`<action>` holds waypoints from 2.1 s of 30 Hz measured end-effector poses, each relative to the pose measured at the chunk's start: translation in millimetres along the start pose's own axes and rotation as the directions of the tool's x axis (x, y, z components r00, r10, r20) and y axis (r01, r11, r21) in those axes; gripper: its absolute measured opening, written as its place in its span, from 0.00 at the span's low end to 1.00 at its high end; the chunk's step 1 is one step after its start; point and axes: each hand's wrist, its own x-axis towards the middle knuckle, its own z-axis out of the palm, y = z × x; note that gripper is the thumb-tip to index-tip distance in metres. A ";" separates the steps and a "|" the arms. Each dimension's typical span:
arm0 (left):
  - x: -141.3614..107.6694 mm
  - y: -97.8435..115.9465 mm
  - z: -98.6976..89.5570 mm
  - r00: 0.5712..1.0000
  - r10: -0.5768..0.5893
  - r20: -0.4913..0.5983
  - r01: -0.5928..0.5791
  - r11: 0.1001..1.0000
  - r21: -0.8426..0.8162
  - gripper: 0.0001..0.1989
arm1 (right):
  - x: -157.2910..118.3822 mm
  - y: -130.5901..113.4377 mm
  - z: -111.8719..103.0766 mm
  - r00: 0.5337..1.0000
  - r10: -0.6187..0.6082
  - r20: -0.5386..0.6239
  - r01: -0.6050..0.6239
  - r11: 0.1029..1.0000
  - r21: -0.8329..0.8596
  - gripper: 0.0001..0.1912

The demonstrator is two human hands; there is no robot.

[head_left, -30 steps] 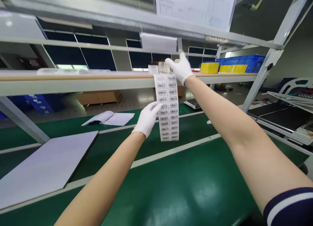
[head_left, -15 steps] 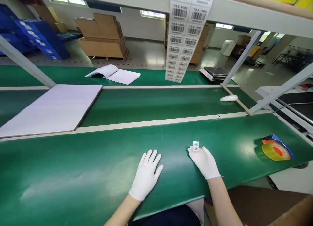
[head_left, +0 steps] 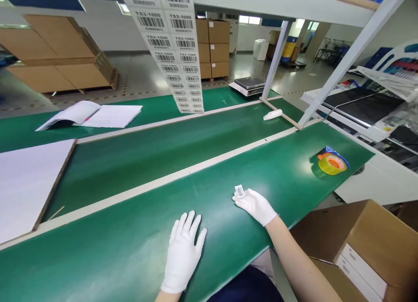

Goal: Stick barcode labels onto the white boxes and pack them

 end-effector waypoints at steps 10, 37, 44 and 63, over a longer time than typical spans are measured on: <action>3.0 1.3 -2.3 1.000 0.006 0.006 -0.006 1.000 -0.018 0.23 | -2.1 0.0 3.8 1.000 -0.006 -0.023 0.006 1.000 -0.009 0.13; -2.1 5.3 -18.8 0.978 -0.159 0.133 0.181 0.968 -0.175 0.22 | -15.7 0.5 27.1 0.976 0.017 -0.217 -0.040 0.994 -0.102 0.13; -4.9 3.4 -22.1 0.970 -0.145 0.196 0.187 0.958 -0.219 0.24 | -16.2 2.8 14.8 0.986 -0.034 -0.161 -0.001 0.976 -0.216 0.13; -38.9 -138.7 -232.0 0.887 -0.438 -0.145 0.442 0.897 -0.005 0.24 | -44.3 2.8 5.1 0.997 -0.033 0.068 0.076 0.457 -0.886 0.32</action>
